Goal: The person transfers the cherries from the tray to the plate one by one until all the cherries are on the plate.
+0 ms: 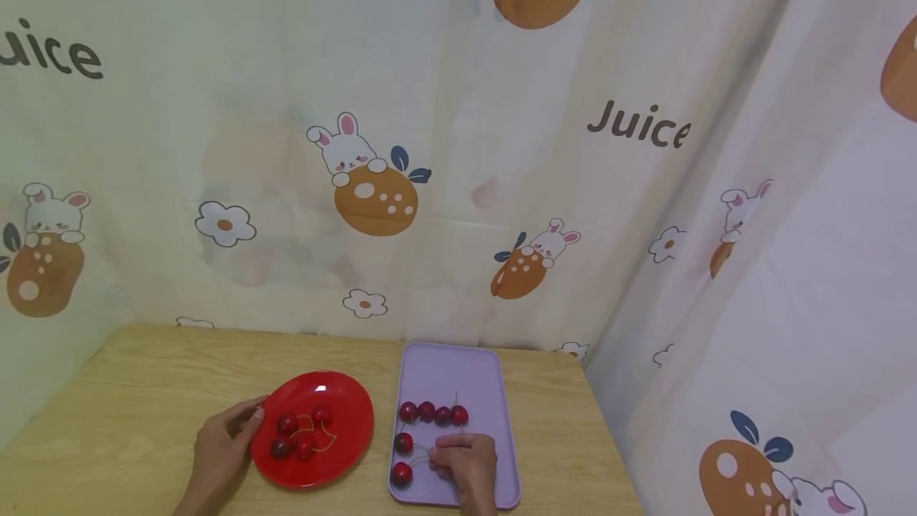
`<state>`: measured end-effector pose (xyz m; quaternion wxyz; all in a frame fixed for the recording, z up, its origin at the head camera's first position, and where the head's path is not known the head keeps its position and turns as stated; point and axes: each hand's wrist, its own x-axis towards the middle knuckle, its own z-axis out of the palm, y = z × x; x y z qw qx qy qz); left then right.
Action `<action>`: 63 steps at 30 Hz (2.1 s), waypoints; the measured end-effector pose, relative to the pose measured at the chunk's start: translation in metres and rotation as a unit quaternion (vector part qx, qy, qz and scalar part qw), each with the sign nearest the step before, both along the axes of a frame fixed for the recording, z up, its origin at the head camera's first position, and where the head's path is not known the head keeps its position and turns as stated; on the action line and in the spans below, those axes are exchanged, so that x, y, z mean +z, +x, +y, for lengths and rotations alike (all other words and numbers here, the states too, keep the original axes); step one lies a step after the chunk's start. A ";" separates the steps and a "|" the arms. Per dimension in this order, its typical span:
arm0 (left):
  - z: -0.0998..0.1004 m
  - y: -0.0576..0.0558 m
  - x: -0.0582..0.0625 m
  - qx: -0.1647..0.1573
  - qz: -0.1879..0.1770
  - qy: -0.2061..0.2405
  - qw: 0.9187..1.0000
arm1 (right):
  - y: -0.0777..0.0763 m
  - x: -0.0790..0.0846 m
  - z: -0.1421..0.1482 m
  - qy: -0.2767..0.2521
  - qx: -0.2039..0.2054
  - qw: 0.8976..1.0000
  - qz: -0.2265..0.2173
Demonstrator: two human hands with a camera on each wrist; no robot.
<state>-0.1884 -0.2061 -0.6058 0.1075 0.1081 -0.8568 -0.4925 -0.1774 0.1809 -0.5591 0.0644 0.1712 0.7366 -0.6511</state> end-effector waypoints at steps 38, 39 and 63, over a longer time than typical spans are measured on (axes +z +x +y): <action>-0.001 0.000 -0.001 -0.007 0.001 0.004 1.000 | 0.001 -0.001 -0.014 -0.100 -0.051 0.994 -0.006; -0.001 0.000 -0.001 -0.007 0.002 0.005 1.000 | 0.001 -0.001 -0.014 -0.102 -0.050 0.993 -0.004; -0.001 0.001 0.000 -0.009 0.007 0.010 1.000 | 0.001 -0.006 -0.008 -0.159 -0.057 0.986 0.002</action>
